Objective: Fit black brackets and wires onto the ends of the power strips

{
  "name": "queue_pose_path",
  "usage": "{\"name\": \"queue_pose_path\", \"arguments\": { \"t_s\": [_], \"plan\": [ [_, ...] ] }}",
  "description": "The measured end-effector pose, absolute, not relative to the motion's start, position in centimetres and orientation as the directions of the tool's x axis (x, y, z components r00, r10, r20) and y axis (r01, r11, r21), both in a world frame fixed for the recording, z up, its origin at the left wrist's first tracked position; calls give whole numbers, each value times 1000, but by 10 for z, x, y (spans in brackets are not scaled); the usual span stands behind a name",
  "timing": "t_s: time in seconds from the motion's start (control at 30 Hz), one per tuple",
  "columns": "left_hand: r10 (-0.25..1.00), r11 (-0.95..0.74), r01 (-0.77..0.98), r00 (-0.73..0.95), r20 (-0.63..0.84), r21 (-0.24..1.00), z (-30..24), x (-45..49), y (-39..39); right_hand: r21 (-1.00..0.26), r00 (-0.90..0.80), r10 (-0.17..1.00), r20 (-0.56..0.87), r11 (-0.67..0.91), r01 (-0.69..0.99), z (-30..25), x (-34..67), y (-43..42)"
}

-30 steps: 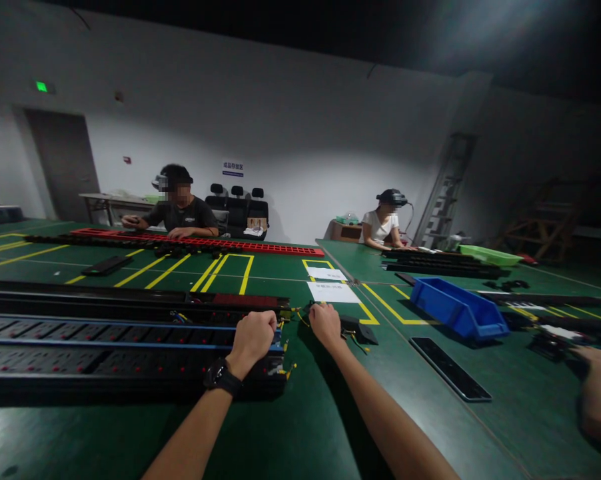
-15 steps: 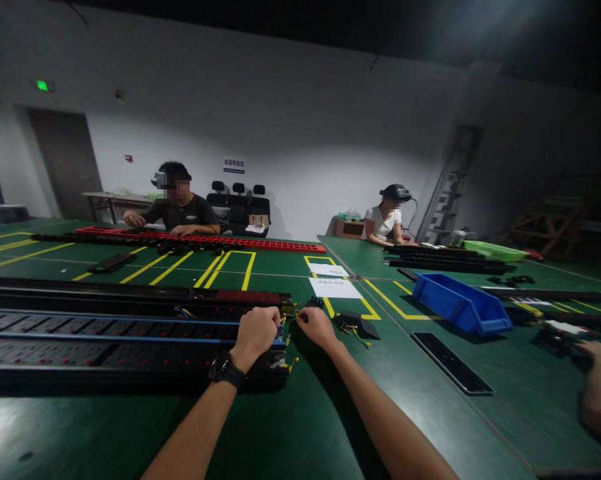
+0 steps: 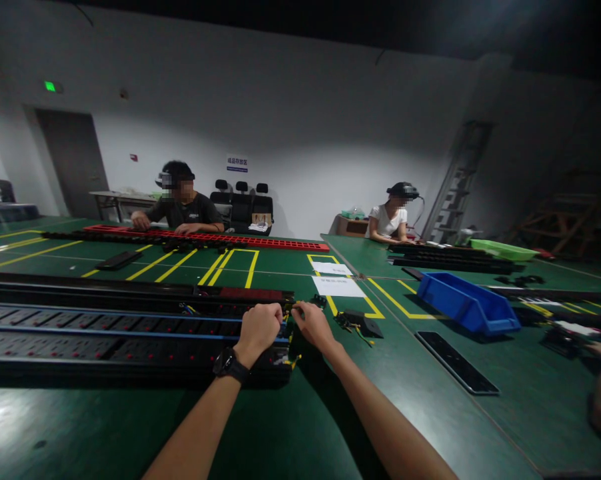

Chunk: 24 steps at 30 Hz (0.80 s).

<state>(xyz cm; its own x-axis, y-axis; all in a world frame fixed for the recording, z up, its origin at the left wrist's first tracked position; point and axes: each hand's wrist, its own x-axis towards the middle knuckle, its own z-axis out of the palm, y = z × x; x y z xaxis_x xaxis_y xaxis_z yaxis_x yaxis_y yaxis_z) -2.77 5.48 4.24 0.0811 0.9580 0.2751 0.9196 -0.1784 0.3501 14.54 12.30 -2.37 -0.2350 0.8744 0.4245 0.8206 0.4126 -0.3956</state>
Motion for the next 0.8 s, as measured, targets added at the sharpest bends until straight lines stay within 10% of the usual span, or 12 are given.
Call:
{"name": "queue_pose_path", "arguments": {
  "t_s": [0.8],
  "plan": [
    [959,-172,923,77,272,345,38,-28,57,-577,-257,835,487,528,624,-30,135,127]
  ]
}}
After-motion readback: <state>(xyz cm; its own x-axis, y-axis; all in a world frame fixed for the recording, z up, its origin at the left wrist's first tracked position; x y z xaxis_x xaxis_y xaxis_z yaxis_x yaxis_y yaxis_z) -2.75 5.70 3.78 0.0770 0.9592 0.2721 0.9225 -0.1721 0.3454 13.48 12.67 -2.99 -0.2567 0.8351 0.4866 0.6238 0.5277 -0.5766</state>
